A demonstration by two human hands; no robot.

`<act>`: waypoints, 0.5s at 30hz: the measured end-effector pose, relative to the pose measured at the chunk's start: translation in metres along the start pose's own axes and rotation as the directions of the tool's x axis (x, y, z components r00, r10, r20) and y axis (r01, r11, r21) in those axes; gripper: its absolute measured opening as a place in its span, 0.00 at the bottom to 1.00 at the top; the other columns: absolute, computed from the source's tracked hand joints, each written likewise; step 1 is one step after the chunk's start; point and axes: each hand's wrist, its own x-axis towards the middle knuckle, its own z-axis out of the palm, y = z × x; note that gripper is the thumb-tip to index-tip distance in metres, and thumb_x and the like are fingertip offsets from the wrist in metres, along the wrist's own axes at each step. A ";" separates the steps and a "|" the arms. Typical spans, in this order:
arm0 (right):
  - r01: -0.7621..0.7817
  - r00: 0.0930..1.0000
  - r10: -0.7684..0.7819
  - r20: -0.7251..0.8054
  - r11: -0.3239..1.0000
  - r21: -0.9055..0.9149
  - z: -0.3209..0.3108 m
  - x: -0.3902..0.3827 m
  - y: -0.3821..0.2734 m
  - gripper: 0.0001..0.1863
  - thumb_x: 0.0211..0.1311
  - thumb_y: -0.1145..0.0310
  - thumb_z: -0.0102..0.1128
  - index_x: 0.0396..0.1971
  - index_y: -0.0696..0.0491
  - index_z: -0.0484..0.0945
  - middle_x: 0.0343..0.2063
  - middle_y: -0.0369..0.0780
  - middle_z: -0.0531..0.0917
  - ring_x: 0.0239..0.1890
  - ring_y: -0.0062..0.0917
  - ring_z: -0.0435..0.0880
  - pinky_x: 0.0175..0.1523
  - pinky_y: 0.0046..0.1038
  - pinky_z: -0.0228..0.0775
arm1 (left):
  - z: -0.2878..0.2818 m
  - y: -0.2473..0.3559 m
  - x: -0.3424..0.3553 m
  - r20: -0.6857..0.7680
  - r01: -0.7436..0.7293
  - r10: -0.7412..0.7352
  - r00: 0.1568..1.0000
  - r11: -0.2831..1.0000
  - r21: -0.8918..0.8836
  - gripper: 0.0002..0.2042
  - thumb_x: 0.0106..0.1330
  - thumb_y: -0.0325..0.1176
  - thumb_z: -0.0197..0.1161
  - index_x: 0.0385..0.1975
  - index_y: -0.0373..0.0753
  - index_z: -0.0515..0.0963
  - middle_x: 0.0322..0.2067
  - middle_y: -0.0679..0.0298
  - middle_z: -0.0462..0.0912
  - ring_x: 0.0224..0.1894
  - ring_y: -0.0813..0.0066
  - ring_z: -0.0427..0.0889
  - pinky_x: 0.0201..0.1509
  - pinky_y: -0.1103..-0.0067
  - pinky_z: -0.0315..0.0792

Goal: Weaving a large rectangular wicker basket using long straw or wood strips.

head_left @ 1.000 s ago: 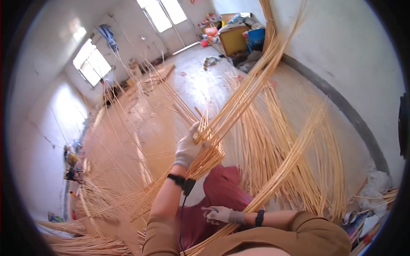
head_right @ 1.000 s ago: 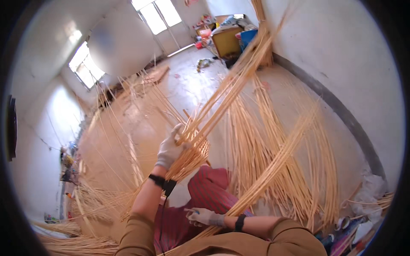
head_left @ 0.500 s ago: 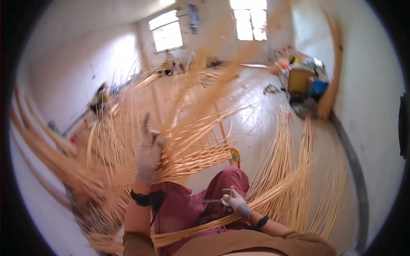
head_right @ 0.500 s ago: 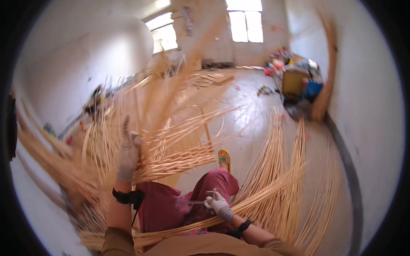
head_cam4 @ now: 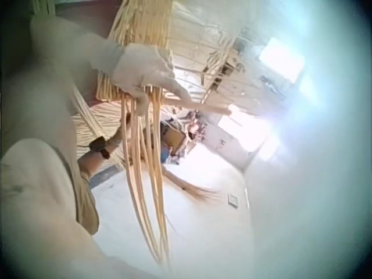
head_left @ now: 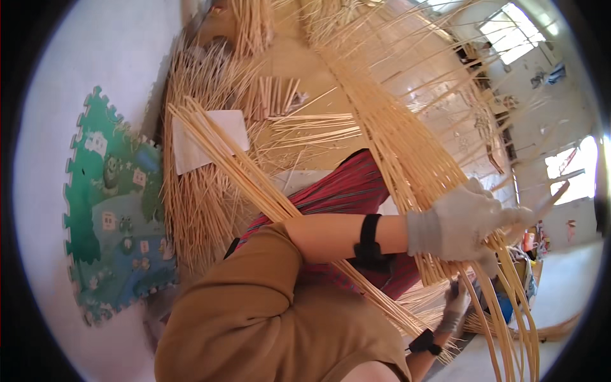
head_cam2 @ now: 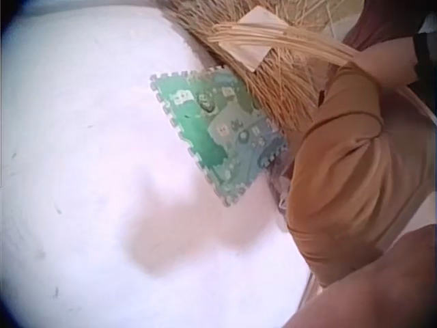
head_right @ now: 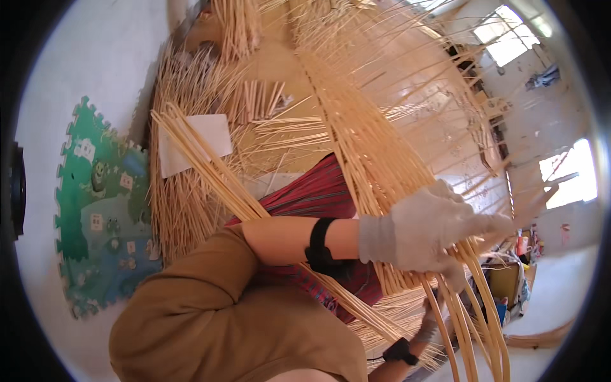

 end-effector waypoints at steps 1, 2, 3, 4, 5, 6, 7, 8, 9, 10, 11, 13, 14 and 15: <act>-0.031 0.998 0.037 0.048 0.991 -0.133 -0.008 -0.004 -0.008 0.13 0.72 0.56 0.56 0.37 0.51 0.79 0.24 0.32 0.75 0.17 0.13 0.69 0.18 0.16 0.56 | -0.001 -0.003 -0.001 0.029 0.030 -0.031 0.999 0.999 0.017 0.44 0.46 0.55 0.76 0.67 0.52 0.67 0.30 0.59 0.82 0.39 0.54 0.82 0.50 0.63 0.70; -0.075 0.986 0.088 0.143 0.993 -0.095 -0.014 -0.011 -0.011 0.18 0.72 0.50 0.55 0.36 0.51 0.78 0.24 0.31 0.76 0.16 0.14 0.69 0.17 0.16 0.54 | -0.001 -0.006 -0.001 0.010 0.019 -0.019 1.000 1.000 0.005 0.44 0.44 0.55 0.76 0.66 0.52 0.68 0.29 0.60 0.82 0.38 0.55 0.82 0.49 0.64 0.70; -0.112 0.975 0.146 0.167 0.974 -0.198 -0.021 -0.017 -0.013 0.20 0.70 0.48 0.56 0.38 0.52 0.77 0.26 0.31 0.77 0.15 0.13 0.68 0.17 0.18 0.56 | -0.001 -0.009 -0.001 -0.043 -0.017 0.016 0.999 1.000 -0.016 0.44 0.43 0.56 0.76 0.65 0.52 0.70 0.29 0.61 0.82 0.37 0.56 0.82 0.49 0.65 0.70; -0.189 0.946 0.199 0.256 0.980 -0.061 -0.027 -0.025 -0.011 0.20 0.70 0.48 0.56 0.40 0.53 0.77 0.28 0.32 0.77 0.17 0.14 0.70 0.19 0.19 0.58 | -0.002 -0.012 0.000 -0.021 0.010 -0.010 1.000 1.000 0.018 0.44 0.41 0.56 0.77 0.63 0.51 0.71 0.28 0.62 0.81 0.36 0.57 0.82 0.48 0.65 0.70; -0.249 0.919 0.214 0.332 0.967 0.063 -0.033 -0.031 -0.007 0.21 0.70 0.48 0.56 0.43 0.53 0.76 0.30 0.32 0.78 0.20 0.15 0.72 0.22 0.19 0.60 | -0.001 -0.015 0.000 -0.016 0.024 -0.023 1.000 0.999 0.022 0.44 0.41 0.56 0.77 0.63 0.51 0.71 0.28 0.62 0.81 0.36 0.57 0.82 0.48 0.65 0.70; -0.210 0.971 0.148 0.189 0.906 0.368 -0.038 -0.034 -0.001 0.22 0.70 0.48 0.55 0.46 0.54 0.75 0.33 0.33 0.78 0.24 0.16 0.74 0.26 0.21 0.64 | 0.000 -0.018 0.002 -0.034 0.014 -0.013 0.999 1.000 0.005 0.42 0.42 0.55 0.77 0.61 0.50 0.73 0.28 0.62 0.81 0.36 0.58 0.82 0.48 0.65 0.69; -0.138 0.983 0.183 -0.012 0.780 0.610 -0.043 -0.037 0.006 0.23 0.71 0.49 0.55 0.50 0.54 0.73 0.35 0.35 0.78 0.29 0.17 0.75 0.31 0.22 0.67 | 0.003 -0.020 0.002 -0.036 0.028 -0.028 0.999 1.000 0.001 0.40 0.42 0.55 0.78 0.59 0.49 0.74 0.28 0.62 0.81 0.36 0.58 0.82 0.49 0.65 0.69; 0.048 0.990 0.054 -0.132 0.746 0.664 -0.048 -0.034 0.012 0.24 0.71 0.51 0.55 0.54 0.55 0.71 0.35 0.36 0.78 0.33 0.20 0.76 0.36 0.23 0.69 | 0.006 -0.021 0.002 -0.055 0.020 -0.020 0.998 1.000 -0.015 0.40 0.42 0.55 0.78 0.59 0.49 0.74 0.28 0.62 0.81 0.36 0.58 0.82 0.49 0.65 0.69; 0.097 0.991 -0.007 -0.131 0.713 0.694 -0.053 -0.031 0.019 0.26 0.71 0.53 0.56 0.58 0.56 0.69 0.36 0.38 0.78 0.37 0.22 0.76 0.41 0.24 0.70 | 0.010 -0.022 0.003 -0.025 0.047 -0.047 0.999 0.999 0.001 0.38 0.43 0.54 0.78 0.57 0.49 0.74 0.29 0.63 0.82 0.37 0.59 0.82 0.49 0.65 0.69; 0.111 0.989 0.004 -0.150 0.647 0.754 -0.058 -0.022 0.023 0.26 0.70 0.57 0.57 0.60 0.57 0.68 0.37 0.39 0.78 0.37 0.24 0.76 0.44 0.26 0.71 | 0.014 -0.022 0.003 0.012 0.072 -0.073 0.997 0.997 0.018 0.37 0.44 0.54 0.78 0.56 0.48 0.75 0.30 0.63 0.83 0.38 0.59 0.83 0.50 0.65 0.69; 0.138 0.990 -0.049 -0.136 0.589 0.797 -0.064 -0.014 0.027 0.26 0.70 0.61 0.58 0.62 0.58 0.67 0.37 0.40 0.79 0.37 0.25 0.75 0.46 0.28 0.72 | 0.018 -0.021 0.001 0.010 0.071 -0.071 0.997 0.997 0.006 0.37 0.44 0.54 0.78 0.56 0.48 0.75 0.30 0.63 0.83 0.38 0.59 0.83 0.50 0.65 0.69; 0.107 0.992 -0.002 -0.128 0.563 0.820 -0.074 0.008 0.028 0.26 0.68 0.67 0.60 0.61 0.63 0.68 0.41 0.44 0.79 0.39 0.29 0.77 0.48 0.32 0.73 | 0.026 -0.020 0.002 0.040 0.073 -0.070 0.997 0.995 -0.071 0.36 0.43 0.56 0.77 0.53 0.48 0.76 0.33 0.63 0.85 0.41 0.61 0.84 0.52 0.65 0.68; 0.118 0.991 -0.015 -0.134 0.583 0.804 -0.078 0.019 0.026 0.26 0.68 0.67 0.60 0.61 0.63 0.68 0.41 0.44 0.79 0.40 0.29 0.77 0.48 0.32 0.73 | 0.029 -0.018 0.002 0.027 0.063 -0.061 0.998 0.996 -0.065 0.36 0.43 0.56 0.77 0.53 0.48 0.76 0.33 0.63 0.85 0.41 0.61 0.84 0.52 0.65 0.68; 0.140 0.988 -0.030 -0.153 0.609 0.780 -0.081 0.032 0.023 0.26 0.68 0.66 0.60 0.61 0.63 0.68 0.41 0.45 0.79 0.40 0.29 0.77 0.48 0.32 0.73 | 0.032 -0.016 0.002 0.047 0.069 -0.066 0.997 0.995 -0.068 0.36 0.43 0.56 0.77 0.53 0.48 0.76 0.35 0.63 0.85 0.43 0.62 0.84 0.53 0.64 0.68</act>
